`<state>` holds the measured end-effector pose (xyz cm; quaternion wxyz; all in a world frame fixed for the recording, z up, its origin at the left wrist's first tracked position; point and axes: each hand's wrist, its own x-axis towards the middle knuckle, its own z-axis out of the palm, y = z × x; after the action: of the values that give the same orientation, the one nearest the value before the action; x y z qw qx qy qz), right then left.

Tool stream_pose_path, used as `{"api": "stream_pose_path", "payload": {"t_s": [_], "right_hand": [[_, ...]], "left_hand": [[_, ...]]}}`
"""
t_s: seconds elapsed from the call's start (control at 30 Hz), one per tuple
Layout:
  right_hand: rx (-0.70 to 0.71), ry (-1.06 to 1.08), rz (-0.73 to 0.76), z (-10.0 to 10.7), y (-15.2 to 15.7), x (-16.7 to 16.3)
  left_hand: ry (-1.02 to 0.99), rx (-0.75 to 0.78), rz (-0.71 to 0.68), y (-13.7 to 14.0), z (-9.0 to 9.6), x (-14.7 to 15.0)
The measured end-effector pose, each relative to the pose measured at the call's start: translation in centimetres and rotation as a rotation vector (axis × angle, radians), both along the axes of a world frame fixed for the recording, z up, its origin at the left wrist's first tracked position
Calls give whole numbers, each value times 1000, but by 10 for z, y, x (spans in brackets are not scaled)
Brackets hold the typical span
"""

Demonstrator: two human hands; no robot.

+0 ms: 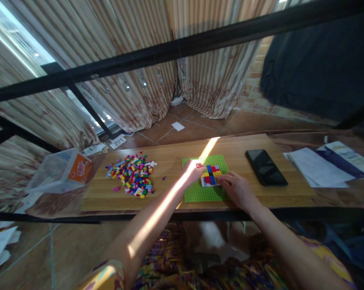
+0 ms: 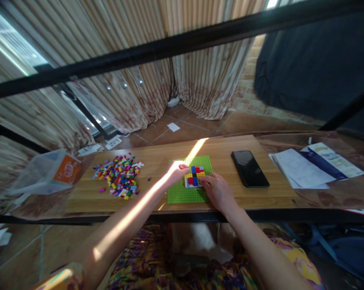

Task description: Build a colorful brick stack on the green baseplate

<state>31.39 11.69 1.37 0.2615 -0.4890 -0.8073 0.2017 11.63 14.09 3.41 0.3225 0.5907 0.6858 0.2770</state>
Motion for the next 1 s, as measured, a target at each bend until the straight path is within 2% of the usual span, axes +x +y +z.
{"api": "stream_pose_path", "payload": {"t_s": [0.13, 0.27, 0.4, 0.47, 0.57, 0.67, 0.8, 1.0], "right_hand": [[23, 134, 52, -1, -2, 1], [61, 248, 70, 3, -3, 5], [106, 281, 23, 7, 2, 13], [135, 279, -25, 7, 6, 16], [168, 251, -72, 5, 11, 19], [190, 205, -49, 2, 13, 18], [232, 140, 4, -3, 13, 12], [255, 86, 38, -7, 12, 6]], "left_hand": [[39, 128, -23, -10, 2, -1], [2, 134, 161, -38, 8, -13], [-64, 126, 209, -91, 11, -44], [10, 127, 232, -122, 10, -63], [85, 121, 350, -163, 8, -90], [158, 92, 431, -189, 7, -113], [324, 78, 525, -200, 6, -132], [500, 104, 531, -185, -2, -135]]}}
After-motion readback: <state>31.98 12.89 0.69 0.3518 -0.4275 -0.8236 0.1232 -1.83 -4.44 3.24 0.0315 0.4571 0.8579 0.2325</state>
